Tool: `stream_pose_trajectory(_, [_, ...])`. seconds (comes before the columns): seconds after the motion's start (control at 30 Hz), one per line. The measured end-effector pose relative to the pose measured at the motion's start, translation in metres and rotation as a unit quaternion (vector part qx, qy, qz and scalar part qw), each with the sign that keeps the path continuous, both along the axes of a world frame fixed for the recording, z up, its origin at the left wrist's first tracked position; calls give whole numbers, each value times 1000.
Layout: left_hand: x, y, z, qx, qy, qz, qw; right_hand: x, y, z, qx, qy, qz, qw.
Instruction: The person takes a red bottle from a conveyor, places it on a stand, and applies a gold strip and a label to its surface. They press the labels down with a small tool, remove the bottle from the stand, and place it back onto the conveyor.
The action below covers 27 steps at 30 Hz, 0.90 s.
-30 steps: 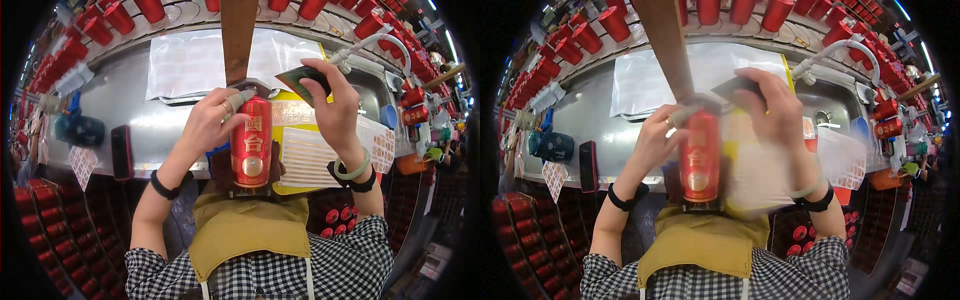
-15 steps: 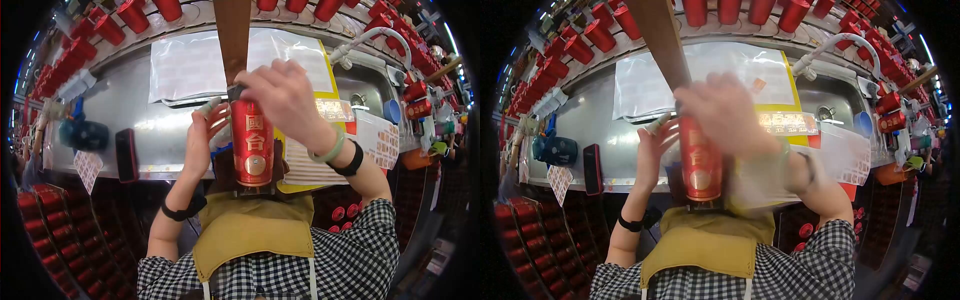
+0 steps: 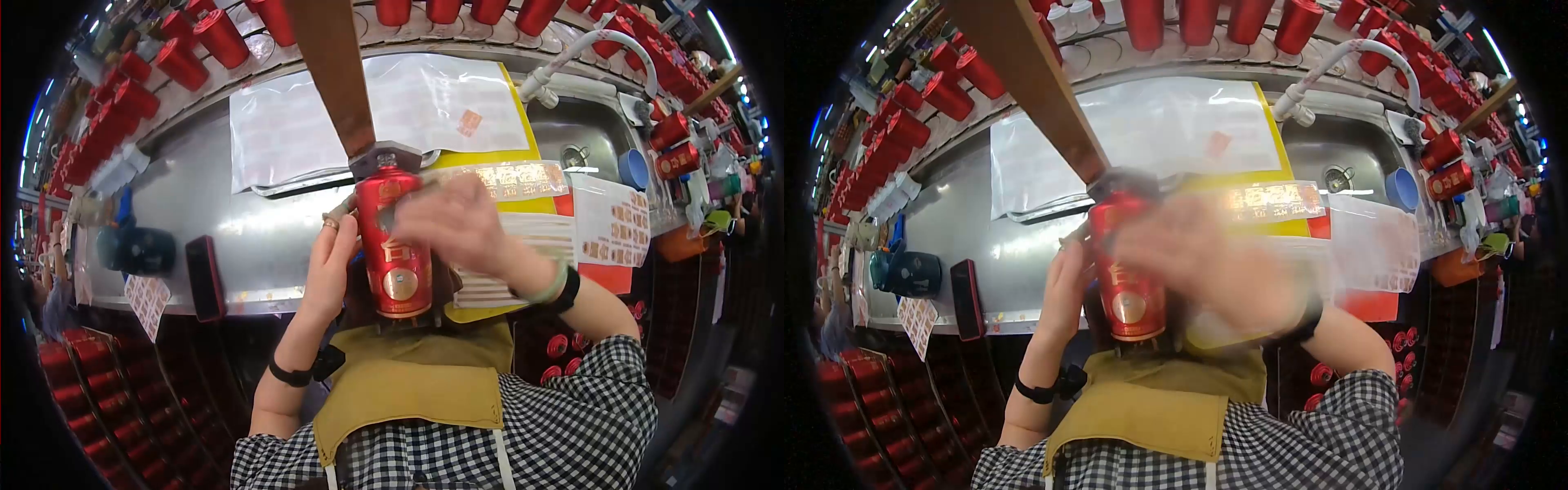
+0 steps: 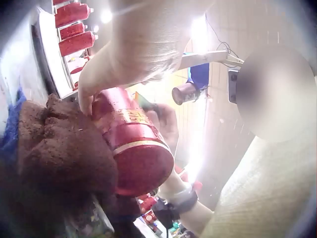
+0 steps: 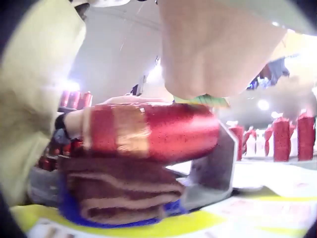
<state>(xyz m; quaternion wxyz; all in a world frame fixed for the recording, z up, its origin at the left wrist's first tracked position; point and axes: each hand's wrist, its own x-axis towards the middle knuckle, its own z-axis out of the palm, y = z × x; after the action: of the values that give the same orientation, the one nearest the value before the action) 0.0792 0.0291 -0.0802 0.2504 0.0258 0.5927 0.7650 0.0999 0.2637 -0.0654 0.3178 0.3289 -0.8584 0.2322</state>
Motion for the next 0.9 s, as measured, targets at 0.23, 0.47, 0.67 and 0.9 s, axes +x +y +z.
stream_pose_trajectory(0.23, [2,10,0,-3,32,3,999,3,-6,11,-110,-119,-42,986])
stream_pose_trajectory(0.47, [2,7,14,-244,415,-31,876,-6,18,24,-131,21,-161,978])
stream_pose_trajectory(0.67, [-12,-3,22,-368,646,-126,656,18,11,27,-207,-50,-186,959])
stream_pose_trajectory(0.9, [-14,-14,19,-352,669,-193,626,37,6,28,-307,-136,-209,919])
